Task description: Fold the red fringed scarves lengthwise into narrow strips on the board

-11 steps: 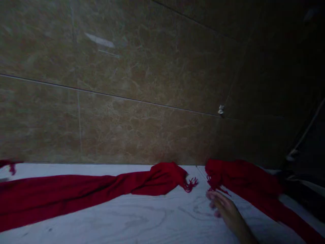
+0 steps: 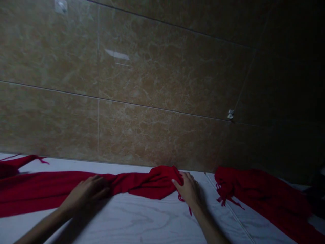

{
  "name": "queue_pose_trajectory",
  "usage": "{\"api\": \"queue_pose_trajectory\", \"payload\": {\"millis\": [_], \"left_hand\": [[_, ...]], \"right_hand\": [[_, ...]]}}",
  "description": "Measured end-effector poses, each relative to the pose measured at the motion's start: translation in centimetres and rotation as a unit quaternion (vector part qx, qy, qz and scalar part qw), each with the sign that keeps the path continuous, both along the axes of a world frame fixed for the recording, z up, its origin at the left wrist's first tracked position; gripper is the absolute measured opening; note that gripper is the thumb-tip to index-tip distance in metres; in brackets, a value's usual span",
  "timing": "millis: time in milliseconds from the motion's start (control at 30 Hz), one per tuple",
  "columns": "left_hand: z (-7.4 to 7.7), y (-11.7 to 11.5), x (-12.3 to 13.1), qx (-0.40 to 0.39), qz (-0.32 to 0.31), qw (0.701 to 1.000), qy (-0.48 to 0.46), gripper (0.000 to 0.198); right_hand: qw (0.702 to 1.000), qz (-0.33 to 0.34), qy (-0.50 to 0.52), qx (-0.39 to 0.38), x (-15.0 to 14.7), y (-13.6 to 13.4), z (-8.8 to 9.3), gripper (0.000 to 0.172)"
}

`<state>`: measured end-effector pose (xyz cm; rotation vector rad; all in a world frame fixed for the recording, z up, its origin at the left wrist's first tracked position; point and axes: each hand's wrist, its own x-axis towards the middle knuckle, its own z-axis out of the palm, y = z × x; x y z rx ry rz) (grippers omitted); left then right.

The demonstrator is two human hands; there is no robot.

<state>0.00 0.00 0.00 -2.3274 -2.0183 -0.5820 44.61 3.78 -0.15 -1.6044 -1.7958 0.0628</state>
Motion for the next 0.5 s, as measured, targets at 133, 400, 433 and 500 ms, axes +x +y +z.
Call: {"api": "queue_pose_trajectory", "payload": {"millis": [133,400,433,500], "left_hand": [[-1.5,0.1,2.7,0.009,0.022,1.0,-0.014,0.038],[4.6,-0.7,-0.2,0.049,0.003,0.981,-0.19,0.047],[6.0,-0.9,-0.1,0.06,-0.001,0.979,-0.194,0.049],[8.8,-1.6,0.4,0.075,-0.013,0.977,-0.199,0.054]], "right_hand": [[0.999,-0.012,-0.019,-0.044,-1.3,2.1,0.8,0.01],[0.993,0.017,0.114,-0.013,4.5,4.6,6.8,0.024],[0.991,0.03,0.13,-0.008,5.0,4.6,7.8,0.029],[0.987,0.061,0.146,0.003,5.7,4.0,10.0,0.041]]}}
